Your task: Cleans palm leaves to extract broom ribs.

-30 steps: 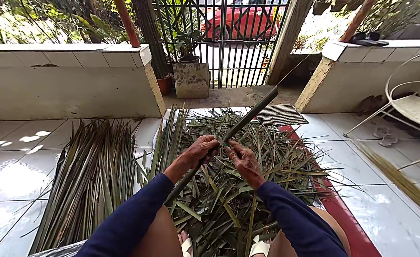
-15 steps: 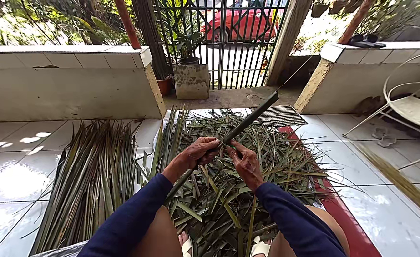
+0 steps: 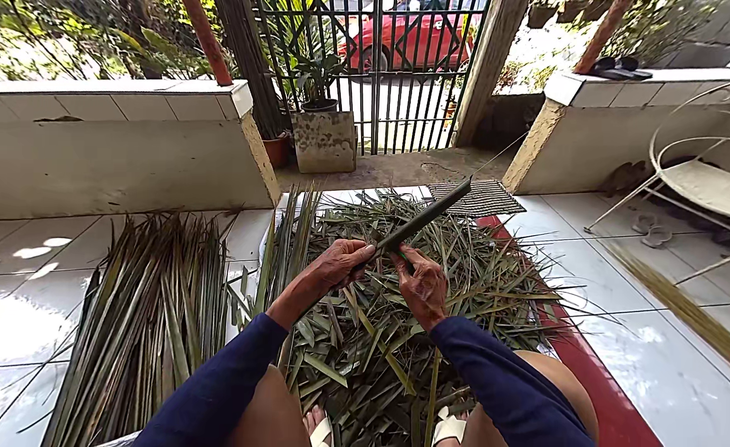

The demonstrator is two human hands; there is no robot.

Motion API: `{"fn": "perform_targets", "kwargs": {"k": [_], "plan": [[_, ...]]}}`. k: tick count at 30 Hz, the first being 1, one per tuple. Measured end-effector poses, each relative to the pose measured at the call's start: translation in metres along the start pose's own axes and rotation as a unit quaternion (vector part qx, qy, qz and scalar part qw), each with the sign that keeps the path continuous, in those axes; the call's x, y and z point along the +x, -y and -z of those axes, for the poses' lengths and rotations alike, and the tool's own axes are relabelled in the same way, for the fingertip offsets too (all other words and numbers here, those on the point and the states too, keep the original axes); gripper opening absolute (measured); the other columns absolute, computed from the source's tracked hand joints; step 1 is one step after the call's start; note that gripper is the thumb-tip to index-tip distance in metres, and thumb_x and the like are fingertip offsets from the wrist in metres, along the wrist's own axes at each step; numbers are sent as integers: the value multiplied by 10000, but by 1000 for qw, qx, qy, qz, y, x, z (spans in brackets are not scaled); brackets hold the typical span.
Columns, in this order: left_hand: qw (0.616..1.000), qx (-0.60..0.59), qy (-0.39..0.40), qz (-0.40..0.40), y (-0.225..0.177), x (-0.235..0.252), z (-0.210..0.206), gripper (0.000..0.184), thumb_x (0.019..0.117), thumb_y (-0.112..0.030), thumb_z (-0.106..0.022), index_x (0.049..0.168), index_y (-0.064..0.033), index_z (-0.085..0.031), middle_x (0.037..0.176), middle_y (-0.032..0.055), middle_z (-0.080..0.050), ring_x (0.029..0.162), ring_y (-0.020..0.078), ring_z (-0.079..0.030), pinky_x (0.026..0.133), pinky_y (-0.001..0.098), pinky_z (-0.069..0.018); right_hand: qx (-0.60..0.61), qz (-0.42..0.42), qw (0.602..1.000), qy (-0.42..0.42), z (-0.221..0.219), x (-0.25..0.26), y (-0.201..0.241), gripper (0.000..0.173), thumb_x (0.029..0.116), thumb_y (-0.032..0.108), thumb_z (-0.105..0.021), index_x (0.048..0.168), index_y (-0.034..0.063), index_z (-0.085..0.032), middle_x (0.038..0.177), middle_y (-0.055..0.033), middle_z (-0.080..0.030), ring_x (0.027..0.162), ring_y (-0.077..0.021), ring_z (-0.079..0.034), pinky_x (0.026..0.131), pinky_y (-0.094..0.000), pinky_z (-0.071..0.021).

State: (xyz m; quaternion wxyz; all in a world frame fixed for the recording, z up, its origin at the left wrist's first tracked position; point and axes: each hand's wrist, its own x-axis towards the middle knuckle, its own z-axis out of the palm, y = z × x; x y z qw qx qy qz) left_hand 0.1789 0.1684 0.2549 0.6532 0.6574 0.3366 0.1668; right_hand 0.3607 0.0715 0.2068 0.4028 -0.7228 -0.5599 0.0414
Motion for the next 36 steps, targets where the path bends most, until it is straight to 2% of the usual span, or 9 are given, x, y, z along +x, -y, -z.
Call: {"fn": "perform_targets", "kwargs": {"k": [5, 10, 15, 19, 23, 26, 31, 33, 36], "plan": [[1000, 17, -12, 0, -1, -4, 1, 324, 1104, -297, -482, 1004, -49, -664, 578, -7, -480, 387, 39, -367, 358, 166, -286, -9, -21, 999, -27, -1, 4, -1, 380, 1043, 451, -537, 1283, 240, -743, 1101, -25, -759, 973, -215, -722, 820, -486, -567], [1000, 25, -2, 1, -1, -11, 5, 309, 1102, -290, -486, 1006, -60, -668, 589, -10, -499, 393, 37, -377, 358, 165, -291, 19, -73, 995, -62, 14, 24, -14, 373, 1049, 401, -562, 1316, 194, -720, 1168, -66, -750, 1062, -271, -710, 914, -556, -538], [999, 31, 13, 9, 4, -20, 15, 312, 1104, -297, -482, 991, -70, -663, 605, -7, -500, 402, 37, -382, 359, 163, -292, 52, -88, 991, -89, 27, 45, -42, 416, 1050, 437, -564, 1339, 172, -703, 1257, -69, -727, 1119, -288, -694, 962, -603, -512], [999, 37, 14, 17, 6, -29, 23, 316, 1102, -306, -486, 998, -69, -668, 613, -5, -507, 404, 42, -388, 358, 166, -300, 43, -104, 988, -106, 43, 62, -64, 392, 1065, 411, -545, 1337, 172, -693, 1166, -137, -735, 1035, -354, -700, 890, -643, -513], [999, 37, 5, 32, 10, -33, 29, 322, 1103, -316, -482, 1010, -69, -665, 611, 3, -522, 399, 53, -409, 355, 175, -326, 57, -127, 979, -150, 59, 75, -82, 387, 1077, 387, -519, 1362, 175, -673, 1067, -155, -730, 917, -335, -693, 837, -586, -529], [999, 4, -14, 47, 11, -32, 33, 333, 1115, -311, -447, 1000, -66, -642, 674, 18, -577, 477, 70, -517, 411, 182, -427, 106, -103, 977, -151, 58, 66, -76, 408, 1086, 395, -498, 1389, 159, -636, 996, -156, -704, 803, -319, -656, 743, -567, -528], [997, -61, 0, 51, 12, -20, 31, 388, 1119, -336, -378, 902, -95, -590, 657, -4, -496, 455, 61, -449, 399, 179, -385, 173, -35, 984, -23, 19, 21, -29, 381, 1053, 389, -553, 1393, 251, -656, 897, -44, -708, 708, -162, -631, 690, -417, -543], [995, -83, 9, 56, 9, -15, 27, 410, 1122, -347, -361, 878, -102, -581, 637, -17, -478, 442, 51, -425, 392, 173, -362, 184, -1, 983, 27, 3, 8, -18, 377, 1051, 406, -551, 1383, 273, -670, 949, -16, -726, 745, -124, -638, 724, -379, -547], [991, -110, 37, 66, 5, -9, 21, 400, 1124, -355, -350, 870, -123, -553, 635, -40, -437, 437, 34, -373, 389, 160, -315, 192, 43, 979, 56, -10, 0, -10, 369, 1054, 404, -547, 1374, 276, -679, 1133, 22, -747, 881, -74, -686, 825, -330, -570]]}}
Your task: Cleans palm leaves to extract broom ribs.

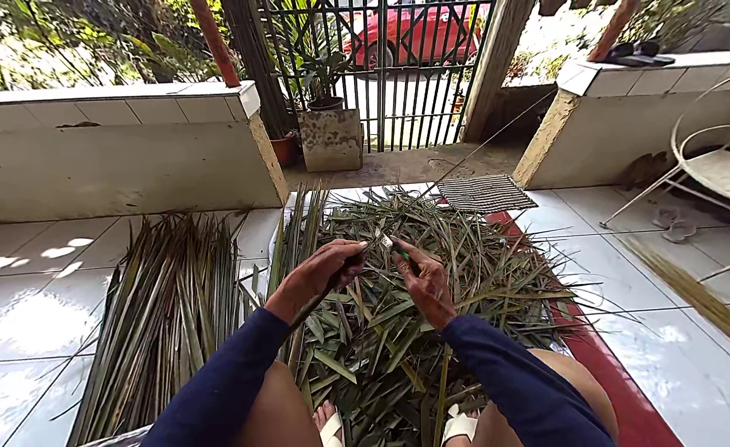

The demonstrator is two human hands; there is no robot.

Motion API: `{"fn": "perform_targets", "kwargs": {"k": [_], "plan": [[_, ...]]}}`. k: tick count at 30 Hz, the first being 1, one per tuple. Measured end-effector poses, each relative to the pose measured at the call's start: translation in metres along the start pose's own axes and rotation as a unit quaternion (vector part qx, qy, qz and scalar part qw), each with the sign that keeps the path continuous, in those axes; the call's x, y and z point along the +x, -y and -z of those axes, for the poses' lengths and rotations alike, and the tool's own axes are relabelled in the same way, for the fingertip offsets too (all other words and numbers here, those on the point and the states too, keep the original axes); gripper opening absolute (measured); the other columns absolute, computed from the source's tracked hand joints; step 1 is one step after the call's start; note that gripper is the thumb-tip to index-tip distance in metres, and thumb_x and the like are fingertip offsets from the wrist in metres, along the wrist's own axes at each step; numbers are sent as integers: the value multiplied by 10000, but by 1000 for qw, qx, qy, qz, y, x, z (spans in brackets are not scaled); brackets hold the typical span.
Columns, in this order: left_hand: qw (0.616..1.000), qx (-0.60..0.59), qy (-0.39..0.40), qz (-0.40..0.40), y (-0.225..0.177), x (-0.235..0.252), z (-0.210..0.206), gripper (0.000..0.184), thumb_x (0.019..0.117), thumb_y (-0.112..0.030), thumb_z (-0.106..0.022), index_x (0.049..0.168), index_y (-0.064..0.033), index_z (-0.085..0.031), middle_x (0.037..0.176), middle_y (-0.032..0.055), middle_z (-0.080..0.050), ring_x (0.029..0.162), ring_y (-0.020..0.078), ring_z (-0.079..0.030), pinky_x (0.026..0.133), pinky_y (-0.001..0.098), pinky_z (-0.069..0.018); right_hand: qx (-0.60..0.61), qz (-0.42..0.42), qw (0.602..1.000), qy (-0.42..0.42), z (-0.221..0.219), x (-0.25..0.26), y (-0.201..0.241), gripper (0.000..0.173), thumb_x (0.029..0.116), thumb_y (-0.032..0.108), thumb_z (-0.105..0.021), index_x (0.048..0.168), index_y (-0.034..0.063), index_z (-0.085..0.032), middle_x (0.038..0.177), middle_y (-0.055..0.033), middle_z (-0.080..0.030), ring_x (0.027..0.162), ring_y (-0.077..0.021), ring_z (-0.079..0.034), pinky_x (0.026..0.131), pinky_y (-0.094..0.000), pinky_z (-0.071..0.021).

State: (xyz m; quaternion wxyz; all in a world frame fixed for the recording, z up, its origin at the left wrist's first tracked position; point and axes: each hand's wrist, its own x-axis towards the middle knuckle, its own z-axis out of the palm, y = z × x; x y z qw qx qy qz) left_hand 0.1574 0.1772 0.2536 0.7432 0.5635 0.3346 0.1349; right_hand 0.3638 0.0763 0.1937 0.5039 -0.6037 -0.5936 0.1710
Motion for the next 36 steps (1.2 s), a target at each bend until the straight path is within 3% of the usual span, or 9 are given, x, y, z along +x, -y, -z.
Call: {"fn": "perform_targets", "kwargs": {"k": [5, 8, 15, 26, 31, 36], "plan": [[997, -29, 75, 3, 0, 8, -5, 399, 1121, -355, -329, 827, -154, -509, 597, -71, -358, 417, 20, -299, 378, 157, -259, -12, 15, 1000, 0, -5, -1, 0, 376, 1060, 409, -537, 1362, 246, -690, 1180, 23, -743, 985, -71, -694, 903, -327, -563], [994, -34, 107, 15, 2, 10, -4, 399, 1118, -356, -325, 821, -160, -506, 594, -77, -351, 410, 12, -289, 373, 155, -247, -39, -2, 999, -36, 2, 2, 0, 378, 1056, 426, -539, 1359, 259, -692, 1163, 9, -746, 984, -115, -703, 887, -391, -569], [984, -60, 163, 26, 6, 9, -3, 387, 1115, -315, -316, 818, -158, -508, 583, -82, -339, 397, 6, -275, 362, 152, -236, -22, -25, 995, -90, 22, 13, -4, 374, 1046, 385, -575, 1376, 242, -679, 1184, -4, -740, 983, -132, -701, 888, -412, -563], [983, -58, 173, 21, 8, -2, -5, 401, 1117, -330, -316, 820, -150, -517, 587, -79, -343, 400, 12, -282, 361, 157, -242, -11, -19, 991, -134, 35, 25, -7, 367, 1049, 383, -591, 1378, 245, -677, 1226, 14, -730, 955, -113, -702, 860, -406, -572], [982, -58, 178, 28, 12, -7, 0, 395, 1114, -325, -331, 816, -149, -520, 585, -81, -341, 397, 8, -276, 355, 155, -239, 15, -37, 988, -152, 50, 32, -9, 378, 1054, 375, -588, 1388, 215, -666, 1082, -45, -733, 788, -159, -660, 725, -406, -554], [982, -52, 179, 35, 15, -14, 6, 397, 1116, -324, -329, 811, -151, -516, 581, -78, -329, 399, 16, -271, 358, 162, -233, 37, -48, 982, -178, 61, 41, -18, 372, 1049, 363, -596, 1382, 214, -671, 1059, -35, -736, 790, -136, -655, 749, -373, -546]]}}
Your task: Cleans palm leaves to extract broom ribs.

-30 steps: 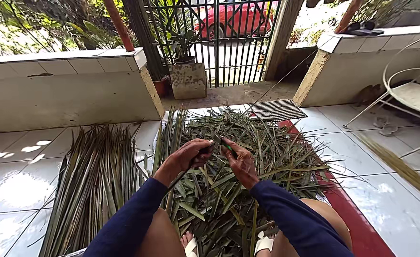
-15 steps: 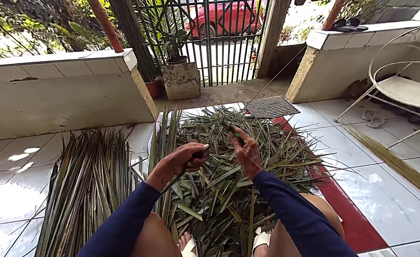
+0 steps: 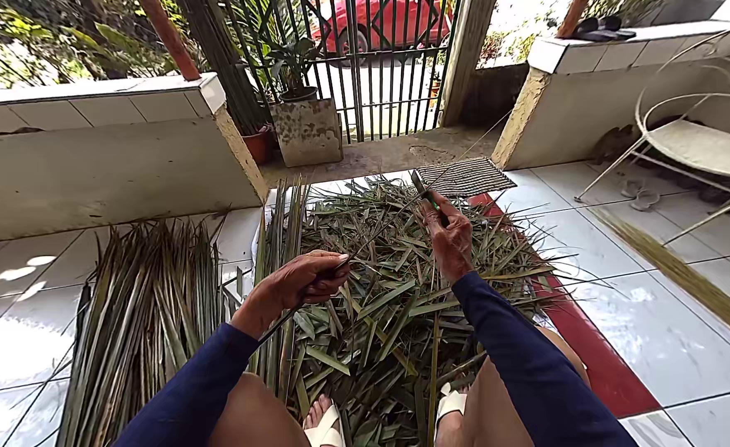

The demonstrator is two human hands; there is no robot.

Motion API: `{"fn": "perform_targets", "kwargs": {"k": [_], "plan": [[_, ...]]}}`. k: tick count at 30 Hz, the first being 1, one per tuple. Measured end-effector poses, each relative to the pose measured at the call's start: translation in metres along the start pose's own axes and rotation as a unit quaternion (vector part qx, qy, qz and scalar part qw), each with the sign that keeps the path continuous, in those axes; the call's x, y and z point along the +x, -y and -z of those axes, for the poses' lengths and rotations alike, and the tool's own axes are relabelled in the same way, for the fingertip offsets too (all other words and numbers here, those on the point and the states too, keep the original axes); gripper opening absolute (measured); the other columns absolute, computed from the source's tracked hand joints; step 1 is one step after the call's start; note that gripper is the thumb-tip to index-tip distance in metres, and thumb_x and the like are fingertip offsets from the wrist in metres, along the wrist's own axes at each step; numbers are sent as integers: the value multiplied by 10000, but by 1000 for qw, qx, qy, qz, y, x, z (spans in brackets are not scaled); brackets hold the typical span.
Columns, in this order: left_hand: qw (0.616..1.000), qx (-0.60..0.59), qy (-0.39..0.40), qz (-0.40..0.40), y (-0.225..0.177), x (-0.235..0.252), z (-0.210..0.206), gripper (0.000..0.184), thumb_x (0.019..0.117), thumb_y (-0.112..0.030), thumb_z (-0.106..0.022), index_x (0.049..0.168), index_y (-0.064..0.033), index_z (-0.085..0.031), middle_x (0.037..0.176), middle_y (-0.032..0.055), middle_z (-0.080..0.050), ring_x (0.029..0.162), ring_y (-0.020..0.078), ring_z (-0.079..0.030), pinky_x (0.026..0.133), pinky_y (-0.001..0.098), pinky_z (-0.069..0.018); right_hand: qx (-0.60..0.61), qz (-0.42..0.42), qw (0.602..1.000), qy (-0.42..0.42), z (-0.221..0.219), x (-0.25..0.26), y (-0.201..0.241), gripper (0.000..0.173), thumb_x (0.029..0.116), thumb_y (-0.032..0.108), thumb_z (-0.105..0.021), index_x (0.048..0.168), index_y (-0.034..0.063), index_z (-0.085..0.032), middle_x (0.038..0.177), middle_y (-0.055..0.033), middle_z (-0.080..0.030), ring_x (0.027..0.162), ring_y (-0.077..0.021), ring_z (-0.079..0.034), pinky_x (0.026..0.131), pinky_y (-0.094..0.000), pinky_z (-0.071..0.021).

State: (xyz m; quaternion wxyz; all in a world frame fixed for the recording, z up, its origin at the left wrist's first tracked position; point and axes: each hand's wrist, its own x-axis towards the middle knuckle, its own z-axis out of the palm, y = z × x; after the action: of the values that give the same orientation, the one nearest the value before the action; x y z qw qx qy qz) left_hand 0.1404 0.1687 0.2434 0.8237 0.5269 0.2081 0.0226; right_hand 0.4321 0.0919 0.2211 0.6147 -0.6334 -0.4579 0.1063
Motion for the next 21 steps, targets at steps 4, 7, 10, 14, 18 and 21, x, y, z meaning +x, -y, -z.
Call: {"fn": "perform_targets", "kwargs": {"k": [4, 7, 10, 14, 18, 21], "plan": [[1000, -1, 2, 2, 3, -7, 4, 399, 1115, -322, -335, 808, -148, -522, 583, -75, -332, 398, 15, -267, 355, 161, -227, 2, 1, 1000, -8, 8, 7, -4, 369, 1053, 375, -587, 1373, 213, -675, 1001, -27, -733, 740, -126, -634, 707, -352, -537], [1000, 3, -2, 7, 4, -12, 5, 397, 1115, -319, -336, 809, -148, -522, 584, -76, -333, 396, 12, -269, 353, 156, -232, -11, -9, 1000, -9, 13, 11, -7, 381, 1053, 383, -582, 1384, 215, -667, 936, -45, -713, 709, -150, -608, 689, -383, -520], [1000, 4, -3, 11, 6, -15, 5, 400, 1113, -317, -334, 812, -144, -532, 577, -77, -333, 391, 9, -274, 351, 152, -237, 2, -21, 1000, -18, 17, 12, -9, 381, 1045, 381, -600, 1376, 206, -671, 998, -44, -727, 763, -135, -637, 738, -362, -534], [1000, 12, -5, 18, 7, -19, 7, 395, 1108, -313, -346, 801, -148, -533, 579, -75, -339, 391, 10, -279, 350, 153, -239, 32, -26, 998, -46, 26, 21, -13, 374, 1051, 359, -593, 1375, 191, -670, 981, -28, -717, 718, -109, -611, 690, -307, -521], [1000, 21, -15, 11, 9, -23, 10, 409, 1105, -336, -360, 798, -145, -552, 580, -70, -352, 394, 20, -283, 354, 164, -242, 51, -23, 994, -93, 50, 39, -25, 372, 1070, 334, -560, 1387, 159, -642, 879, -25, -662, 660, -115, -555, 621, -295, -480], [993, 59, -106, -5, 9, -21, 9, 391, 1109, -328, -372, 841, -128, -575, 596, -54, -392, 403, 27, -318, 360, 164, -274, 37, -34, 995, -86, 51, 36, -25, 383, 1081, 337, -531, 1402, 150, -625, 888, -30, -657, 665, -124, -550, 623, -311, -474]]}}
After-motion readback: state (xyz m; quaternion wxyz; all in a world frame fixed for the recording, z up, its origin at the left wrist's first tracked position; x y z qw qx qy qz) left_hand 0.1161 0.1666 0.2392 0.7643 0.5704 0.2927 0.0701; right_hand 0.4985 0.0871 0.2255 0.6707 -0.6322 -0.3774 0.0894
